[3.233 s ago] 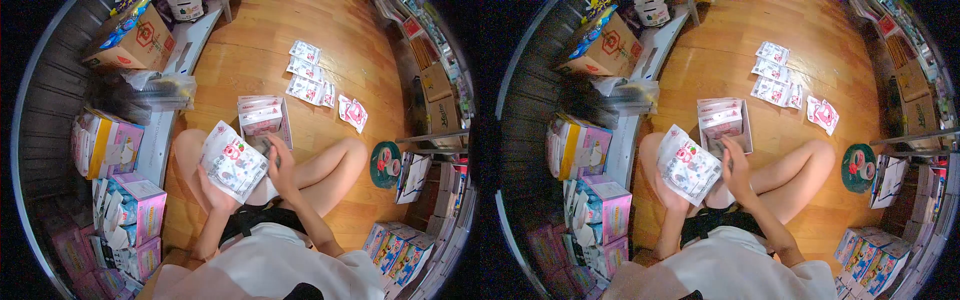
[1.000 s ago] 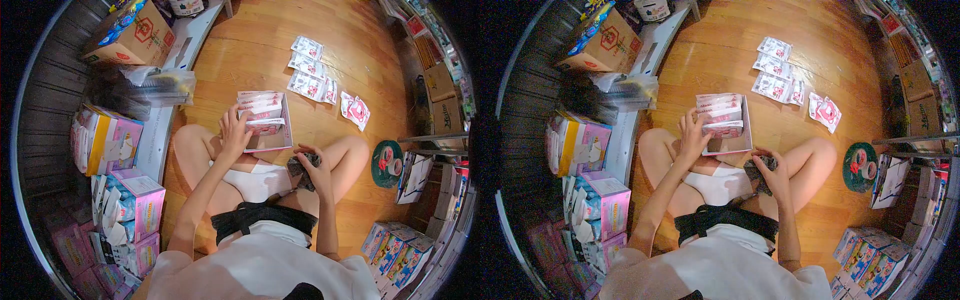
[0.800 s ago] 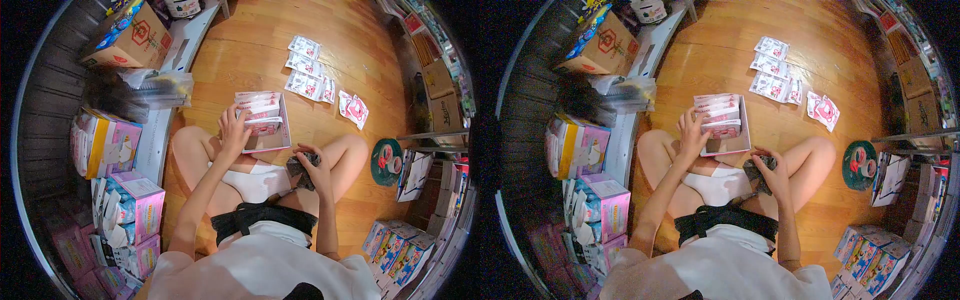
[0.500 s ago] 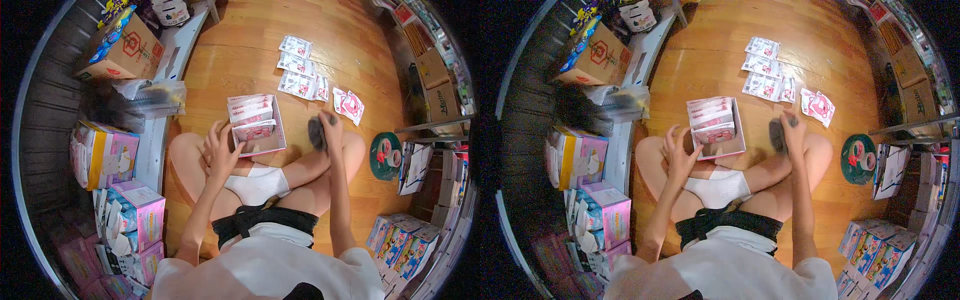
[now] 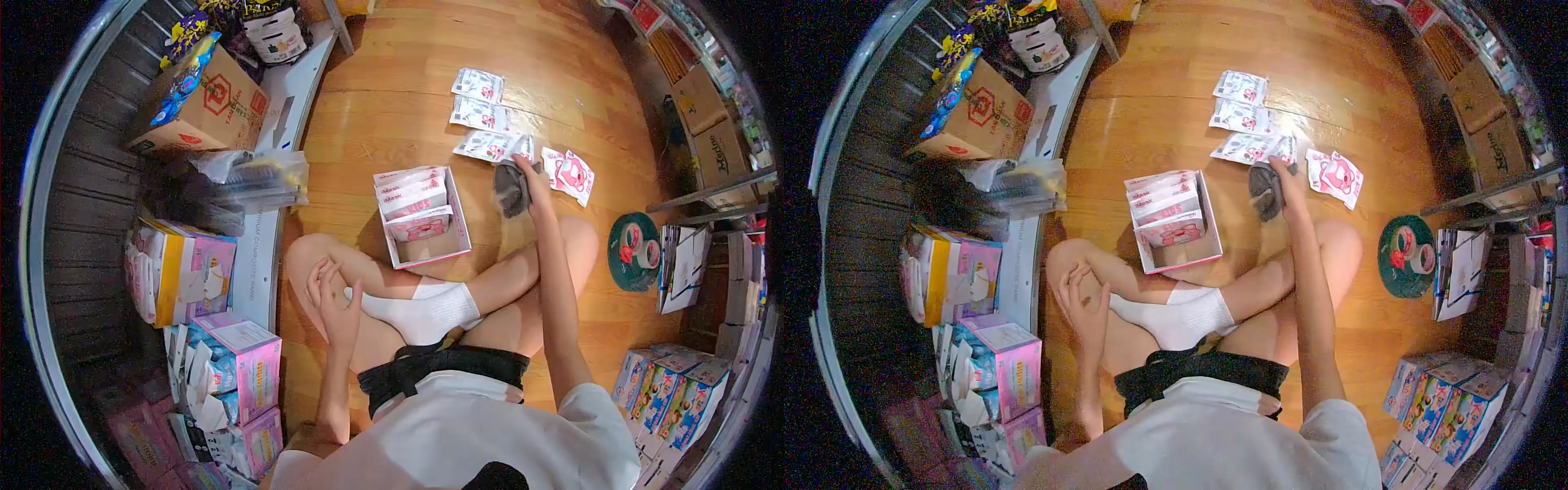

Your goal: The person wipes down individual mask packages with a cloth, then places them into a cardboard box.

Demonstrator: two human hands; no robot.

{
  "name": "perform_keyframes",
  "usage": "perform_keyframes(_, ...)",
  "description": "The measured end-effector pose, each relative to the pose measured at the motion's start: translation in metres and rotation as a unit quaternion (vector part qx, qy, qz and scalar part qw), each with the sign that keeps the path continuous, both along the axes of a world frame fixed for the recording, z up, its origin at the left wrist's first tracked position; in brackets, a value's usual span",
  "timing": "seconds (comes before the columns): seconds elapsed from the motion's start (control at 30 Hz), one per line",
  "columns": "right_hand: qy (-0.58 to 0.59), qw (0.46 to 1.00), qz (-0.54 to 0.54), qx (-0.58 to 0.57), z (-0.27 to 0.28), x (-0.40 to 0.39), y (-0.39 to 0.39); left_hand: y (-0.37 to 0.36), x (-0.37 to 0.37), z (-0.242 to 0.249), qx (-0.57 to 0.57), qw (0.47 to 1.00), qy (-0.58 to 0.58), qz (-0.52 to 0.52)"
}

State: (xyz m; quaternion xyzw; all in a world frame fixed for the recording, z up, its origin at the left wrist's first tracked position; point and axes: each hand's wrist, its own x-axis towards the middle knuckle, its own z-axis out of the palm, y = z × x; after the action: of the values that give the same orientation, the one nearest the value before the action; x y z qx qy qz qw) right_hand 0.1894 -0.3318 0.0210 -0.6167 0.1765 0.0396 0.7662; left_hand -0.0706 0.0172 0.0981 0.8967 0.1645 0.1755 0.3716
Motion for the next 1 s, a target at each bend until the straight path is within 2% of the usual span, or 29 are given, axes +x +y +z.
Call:
perform_keyframes(0.07,-0.028,0.999,0.037,0.022,0.062,-0.039,0.006,-0.004,0.007,0.004,-0.032,0.999,-0.009,-0.017)
perform_keyframes(0.17,-0.035,0.991,0.121,0.048,0.137,-0.099,0.016,-0.028,0.027,0.023,-0.004,0.993,-0.048,-0.111)
perform_keyframes(0.2,-0.042,0.987,0.149,0.033,0.159,-0.119,0.022,-0.037,0.036,0.032,-0.048,0.982,-0.052,-0.173)
perform_keyframes(0.23,-0.048,0.983,0.176,0.018,0.172,-0.136,0.028,-0.046,0.043,0.038,-0.091,0.966,-0.056,-0.234)
perform_keyframes(0.33,-0.052,0.949,0.31,0.016,0.177,-0.167,0.038,-0.084,0.054,0.039,-0.094,0.926,-0.08,-0.358)
perform_keyframes(0.43,-0.049,0.93,0.362,0.04,0.188,-0.185,0.061,-0.114,0.048,0.033,-0.277,0.87,-0.104,-0.395)
perform_keyframes(0.47,-0.041,0.932,0.355,0.064,0.184,-0.187,0.063,-0.117,0.047,0.025,-0.281,0.872,-0.11,-0.385)
perform_keyframes(0.53,-0.025,0.933,0.342,0.114,0.174,-0.19,0.067,-0.118,0.034,0.014,-0.445,0.823,-0.03,-0.351)
perform_keyframes(0.6,0.009,0.929,0.332,0.166,0.179,-0.188,0.066,-0.114,0.024,0.018,-0.42,0.841,-0.033,-0.341)
perform_keyframes(0.63,0.028,0.925,0.328,0.191,0.182,-0.187,0.064,-0.109,0.021,0.014,-0.473,0.819,0.037,-0.323)
perform_keyframes(0.7,-0.002,0.961,0.238,0.142,0.18,-0.185,0.061,-0.1,0.013,0.002,-0.568,0.755,0.172,-0.278)
perform_keyframes(0.73,-0.017,0.98,0.17,0.105,0.178,-0.183,0.061,-0.104,0.01,-0.002,-0.628,0.736,0.128,-0.216)
perform_keyframes(0.77,-0.032,0.992,0.1,0.066,0.177,-0.181,0.061,-0.101,0.011,-0.006,-0.703,0.675,0.116,-0.188)
perform_keyframes(0.83,-0.085,0.993,0.04,-0.075,0.175,-0.183,0.069,-0.095,0.019,0.003,-0.832,0.532,0.09,-0.13)
perform_keyframes(0.87,-0.112,0.983,0.008,-0.146,0.173,-0.184,0.074,-0.095,0.023,0.007,-0.846,0.511,0.088,-0.119)
perform_keyframes(0.9,-0.195,0.952,0.062,-0.229,0.169,-0.185,0.081,-0.095,0.025,0.013,-0.854,0.498,0.081,-0.128)
perform_keyframes(0.97,-0.344,0.842,0.165,-0.382,0.154,-0.192,0.102,-0.091,0.026,0.024,-0.868,0.471,0.068,-0.145)
perform_keyframes(1.0,-0.346,0.784,0.243,-0.454,0.146,-0.2,0.117,-0.091,0.03,-0.034,-0.905,0.156,-0.033,-0.394)
